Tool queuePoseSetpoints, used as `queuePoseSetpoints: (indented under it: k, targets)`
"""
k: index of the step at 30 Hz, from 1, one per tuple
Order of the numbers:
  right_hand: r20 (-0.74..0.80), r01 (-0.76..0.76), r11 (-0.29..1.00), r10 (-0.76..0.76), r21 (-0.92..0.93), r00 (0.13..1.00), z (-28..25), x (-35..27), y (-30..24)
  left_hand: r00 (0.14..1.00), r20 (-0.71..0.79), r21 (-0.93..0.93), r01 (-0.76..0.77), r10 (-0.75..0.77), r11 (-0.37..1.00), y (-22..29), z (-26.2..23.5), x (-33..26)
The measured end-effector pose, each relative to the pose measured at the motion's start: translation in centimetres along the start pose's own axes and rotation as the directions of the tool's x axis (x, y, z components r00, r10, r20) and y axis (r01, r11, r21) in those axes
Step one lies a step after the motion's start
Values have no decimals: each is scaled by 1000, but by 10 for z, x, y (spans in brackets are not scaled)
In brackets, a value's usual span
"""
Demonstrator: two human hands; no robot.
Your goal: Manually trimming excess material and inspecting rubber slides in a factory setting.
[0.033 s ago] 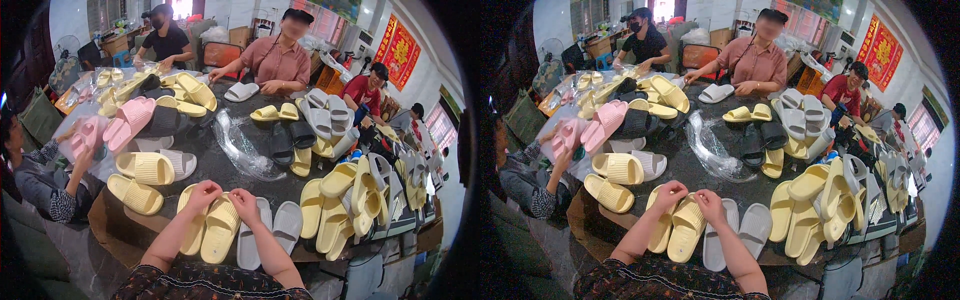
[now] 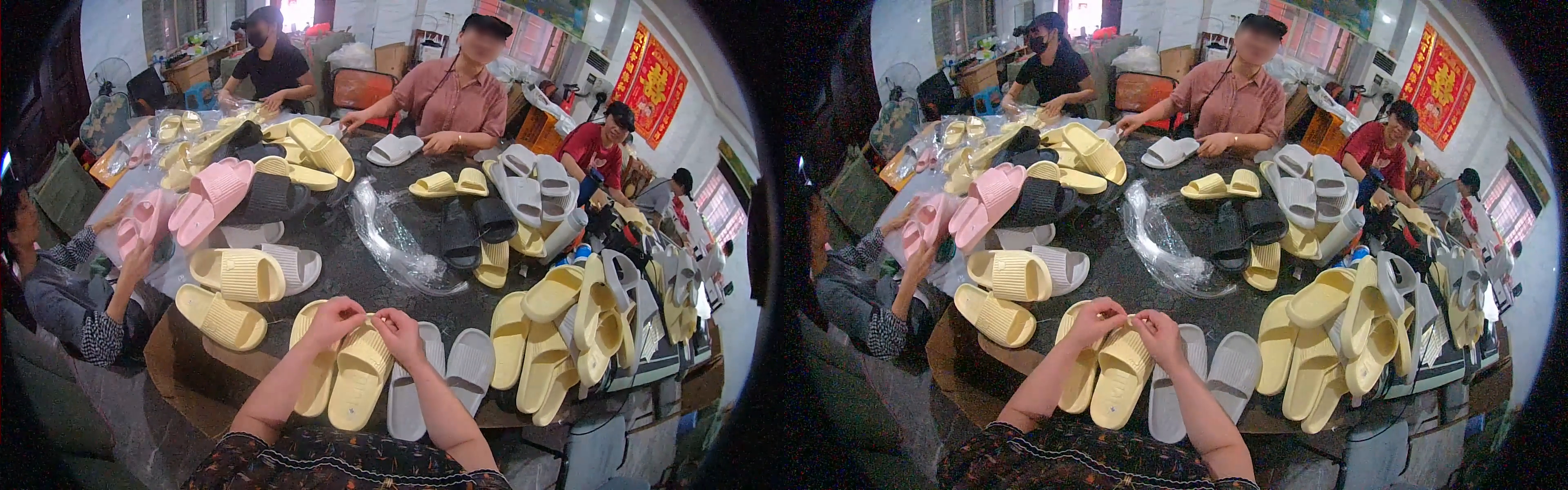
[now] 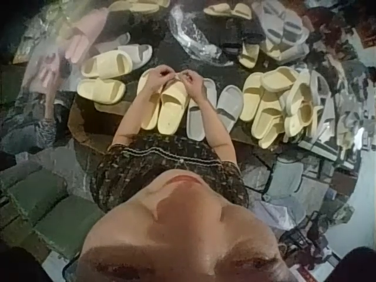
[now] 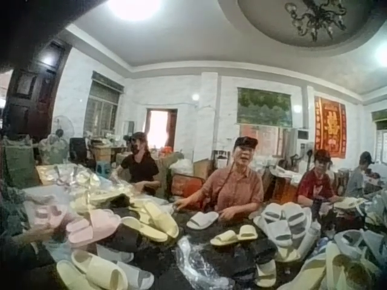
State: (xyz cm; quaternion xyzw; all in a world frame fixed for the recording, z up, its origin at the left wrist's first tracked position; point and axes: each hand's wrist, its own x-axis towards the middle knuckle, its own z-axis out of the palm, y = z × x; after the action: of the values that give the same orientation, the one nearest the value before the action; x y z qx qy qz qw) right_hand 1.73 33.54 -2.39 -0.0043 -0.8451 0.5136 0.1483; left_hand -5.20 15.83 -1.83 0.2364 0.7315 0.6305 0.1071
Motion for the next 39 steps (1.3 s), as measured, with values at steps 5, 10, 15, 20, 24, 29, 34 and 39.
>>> queuePoseSetpoints:
  k: [5,10,15,20,24,29,34,39]
  targets:
    - [3,-128,960,131,250,991,7,0,12,994,-113,-36,10,-14,999,1,-4,1]
    - [-15,48,998,-48,-30,999,0,0,3,1000,-28,-5,8,-8,1000,-1,3,-1]
    - [-15,-123,981,127,152,992,2,-1,2,996,-77,-62,51,-56,997,-3,0,0]
    - [-11,-20,1000,20,14,1000,0,0,2,996,33,150,-83,79,985,-8,2,1]
    - [-6,-161,963,166,217,986,7,2,15,986,-161,-52,32,-40,998,-10,-1,4]
    - [-8,-78,994,79,80,997,3,0,3,1000,-1,-23,9,-9,1000,-10,4,-1]
    - [-53,-96,990,102,108,993,4,-1,16,991,-135,-84,4,-16,996,-5,4,4]
    - [22,-161,980,159,114,987,-3,0,-16,999,-42,7,-18,19,1000,-8,3,-2]
